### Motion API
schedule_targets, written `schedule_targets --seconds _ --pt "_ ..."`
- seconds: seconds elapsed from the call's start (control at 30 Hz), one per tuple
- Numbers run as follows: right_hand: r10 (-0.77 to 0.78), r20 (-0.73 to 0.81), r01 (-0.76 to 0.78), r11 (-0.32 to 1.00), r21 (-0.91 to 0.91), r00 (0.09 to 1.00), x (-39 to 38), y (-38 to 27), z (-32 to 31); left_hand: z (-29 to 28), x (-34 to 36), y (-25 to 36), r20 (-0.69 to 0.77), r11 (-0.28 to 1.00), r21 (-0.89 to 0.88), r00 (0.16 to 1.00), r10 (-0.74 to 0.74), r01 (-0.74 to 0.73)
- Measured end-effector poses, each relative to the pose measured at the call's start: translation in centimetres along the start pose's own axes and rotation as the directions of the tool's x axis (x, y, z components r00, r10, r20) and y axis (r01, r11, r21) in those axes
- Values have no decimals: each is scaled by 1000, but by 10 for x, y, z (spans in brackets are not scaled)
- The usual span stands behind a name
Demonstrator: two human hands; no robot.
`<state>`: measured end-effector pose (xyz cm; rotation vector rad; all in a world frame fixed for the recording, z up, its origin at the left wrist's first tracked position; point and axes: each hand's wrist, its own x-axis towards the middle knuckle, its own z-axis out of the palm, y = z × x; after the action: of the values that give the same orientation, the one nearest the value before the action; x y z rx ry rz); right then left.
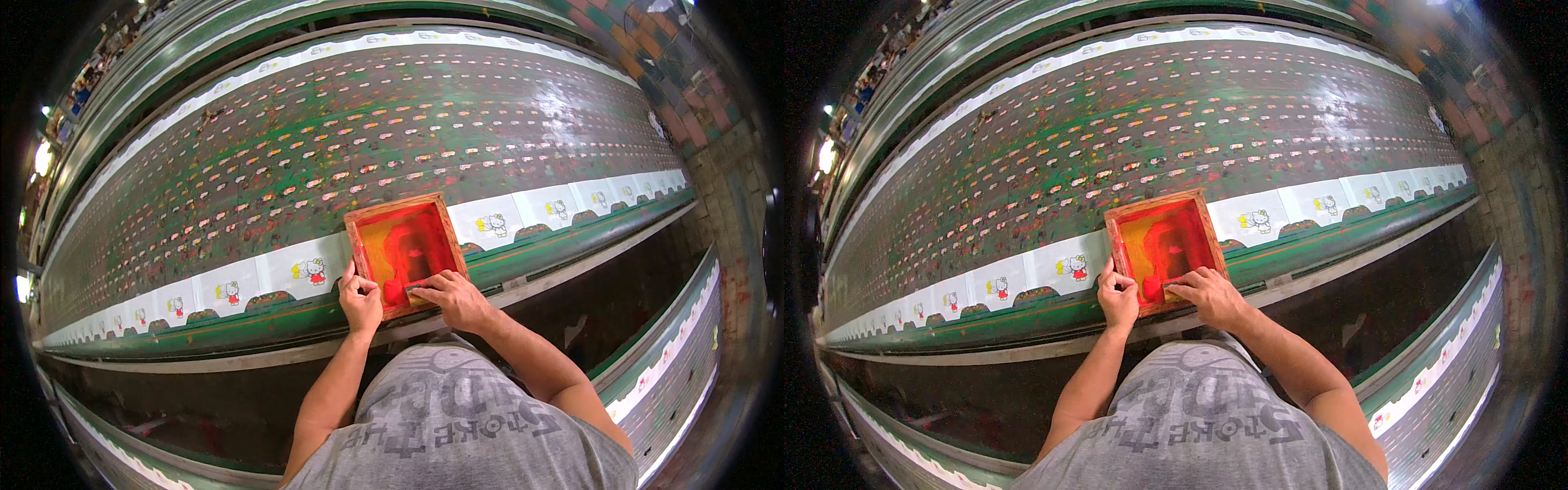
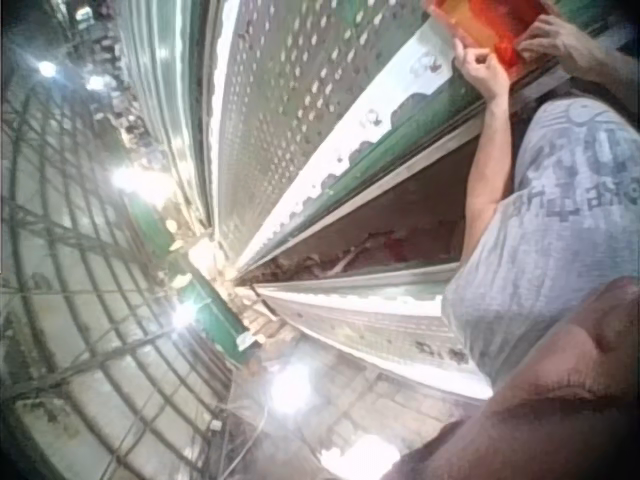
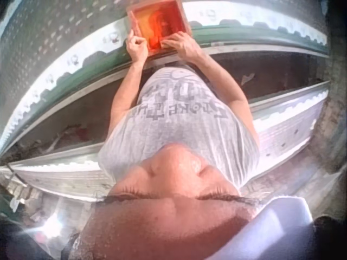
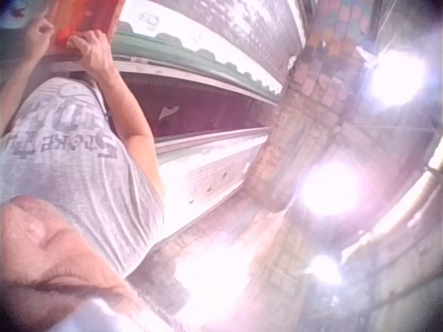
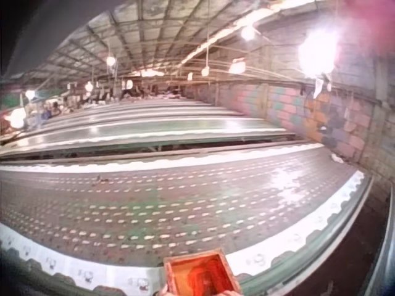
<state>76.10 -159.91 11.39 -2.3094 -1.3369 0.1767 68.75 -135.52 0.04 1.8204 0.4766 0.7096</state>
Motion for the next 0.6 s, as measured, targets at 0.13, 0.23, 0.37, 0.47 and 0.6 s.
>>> schedule_targets --seconds 0.13,0.23,0.37,0.47,0.6 --pt "16 -27 -12 992 126 1000 -7 1 -7 -3 3 2 7 999 38 1000 -7 7" --pt "70 -219 -29 983 183 973 -23 15 -6 -3 5 13 2 999 23 1000 -22 22" --pt "316 -410 -173 921 349 856 -57 41 -8 10 3 38 -1 998 57 999 33 -33" --pt "482 -384 -204 792 576 788 -86 73 -9 45 -2 56 -13 997 18 997 74 -73" --pt "470 -410 -184 802 568 782 -117 114 -34 104 -16 74 -3 998 14 998 63 -63"
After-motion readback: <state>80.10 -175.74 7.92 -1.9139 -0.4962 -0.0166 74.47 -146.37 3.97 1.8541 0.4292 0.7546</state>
